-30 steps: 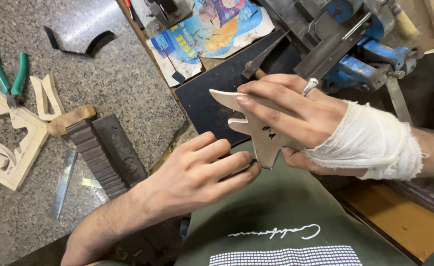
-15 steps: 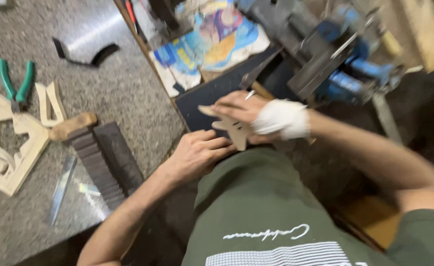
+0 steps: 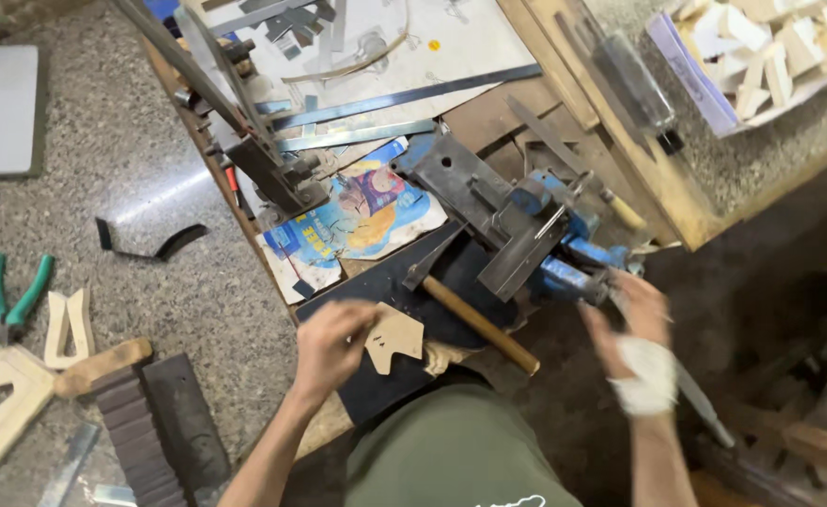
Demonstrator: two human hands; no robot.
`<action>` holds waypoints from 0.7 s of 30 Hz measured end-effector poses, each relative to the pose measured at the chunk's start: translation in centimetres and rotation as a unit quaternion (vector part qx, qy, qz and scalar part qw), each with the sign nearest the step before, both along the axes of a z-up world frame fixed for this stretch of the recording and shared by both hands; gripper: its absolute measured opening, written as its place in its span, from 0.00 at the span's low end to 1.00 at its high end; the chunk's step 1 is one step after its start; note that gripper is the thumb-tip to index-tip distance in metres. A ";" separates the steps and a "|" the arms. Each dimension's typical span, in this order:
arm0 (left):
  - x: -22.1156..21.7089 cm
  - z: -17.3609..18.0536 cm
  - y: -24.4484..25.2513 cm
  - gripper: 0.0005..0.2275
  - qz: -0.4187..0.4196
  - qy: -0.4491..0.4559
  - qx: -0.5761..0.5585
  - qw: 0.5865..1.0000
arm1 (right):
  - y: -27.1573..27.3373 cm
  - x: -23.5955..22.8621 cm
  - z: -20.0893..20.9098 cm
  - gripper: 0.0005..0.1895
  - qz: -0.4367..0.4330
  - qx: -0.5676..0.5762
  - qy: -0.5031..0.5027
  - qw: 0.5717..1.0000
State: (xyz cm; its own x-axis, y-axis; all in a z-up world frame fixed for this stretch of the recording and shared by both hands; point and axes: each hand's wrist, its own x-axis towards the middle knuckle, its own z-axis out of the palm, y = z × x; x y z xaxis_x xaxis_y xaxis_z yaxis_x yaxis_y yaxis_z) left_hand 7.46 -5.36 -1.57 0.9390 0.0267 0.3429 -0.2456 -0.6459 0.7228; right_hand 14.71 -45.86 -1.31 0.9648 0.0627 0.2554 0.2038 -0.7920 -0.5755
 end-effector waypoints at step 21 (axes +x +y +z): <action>18.8 -6.2 -10.9 0.10 0.124 -0.076 0.087 0.986 | -38.0 -9.7 -12.9 0.30 -0.142 0.162 0.585 0.782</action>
